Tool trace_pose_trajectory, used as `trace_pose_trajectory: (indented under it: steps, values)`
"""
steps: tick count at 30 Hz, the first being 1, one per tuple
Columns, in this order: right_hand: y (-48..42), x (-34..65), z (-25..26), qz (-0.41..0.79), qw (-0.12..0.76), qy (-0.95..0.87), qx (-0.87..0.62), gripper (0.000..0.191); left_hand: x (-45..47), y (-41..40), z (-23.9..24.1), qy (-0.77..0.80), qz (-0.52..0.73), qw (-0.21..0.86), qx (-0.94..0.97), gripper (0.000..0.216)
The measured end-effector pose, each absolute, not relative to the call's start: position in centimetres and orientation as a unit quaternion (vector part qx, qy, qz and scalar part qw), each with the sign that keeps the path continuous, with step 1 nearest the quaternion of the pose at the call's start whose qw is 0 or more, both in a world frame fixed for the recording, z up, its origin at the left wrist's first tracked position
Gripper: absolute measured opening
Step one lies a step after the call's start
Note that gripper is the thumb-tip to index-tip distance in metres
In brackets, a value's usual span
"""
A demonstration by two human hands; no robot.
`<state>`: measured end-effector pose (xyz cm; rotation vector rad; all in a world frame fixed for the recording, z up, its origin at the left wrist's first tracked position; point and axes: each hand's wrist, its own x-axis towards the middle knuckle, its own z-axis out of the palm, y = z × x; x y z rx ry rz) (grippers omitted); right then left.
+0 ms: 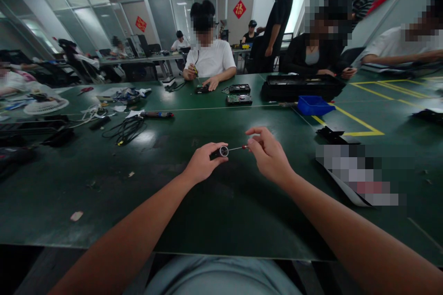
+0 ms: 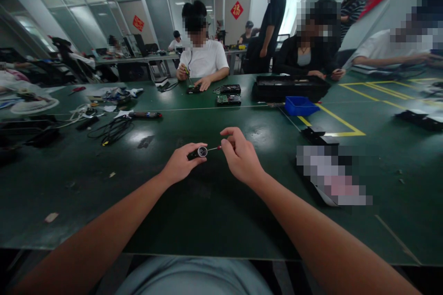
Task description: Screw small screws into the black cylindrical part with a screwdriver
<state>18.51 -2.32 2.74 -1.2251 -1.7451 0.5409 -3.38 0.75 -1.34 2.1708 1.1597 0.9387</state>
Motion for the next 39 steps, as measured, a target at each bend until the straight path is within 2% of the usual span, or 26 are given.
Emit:
trace_pose_trajectory:
  steps: [4,9,15,20,23,32,39]
  values:
    - [-2.0,18.3,2.5,0.284,0.505,-0.666,-0.47,0.017,-3.4,0.9,-1.3,0.434,0.353,0.239,0.793,0.041]
    - [-1.0,17.9,1.8,0.412,0.566,-0.565,-0.437,0.026,-3.5,1.0,-1.4,0.423,0.367,0.229,0.796,0.041]
    - [0.2,18.4,0.9,0.53,0.566,-0.445,-0.448,0.029,-3.3,0.9,-1.3,0.395,0.367,0.208,0.816,0.042]
    - [0.0,18.3,1.0,0.468,0.616,-0.457,-0.439,0.026,-3.4,0.9,-1.3,0.407,0.354,0.193,0.82,0.041]
    - [-0.3,18.2,1.1,0.411,0.617,-0.503,-0.444,0.027,-3.5,0.9,-1.3,0.413,0.348,0.188,0.82,0.041]
    - [-1.9,18.3,2.0,0.193,0.509,-0.682,-0.488,0.023,-3.3,0.9,-1.1,0.399,0.329,0.161,0.84,0.04]
    - [-2.3,18.2,2.8,0.126,0.429,-0.759,-0.474,0.018,-3.3,1.1,-1.5,0.419,0.292,0.151,0.846,0.042]
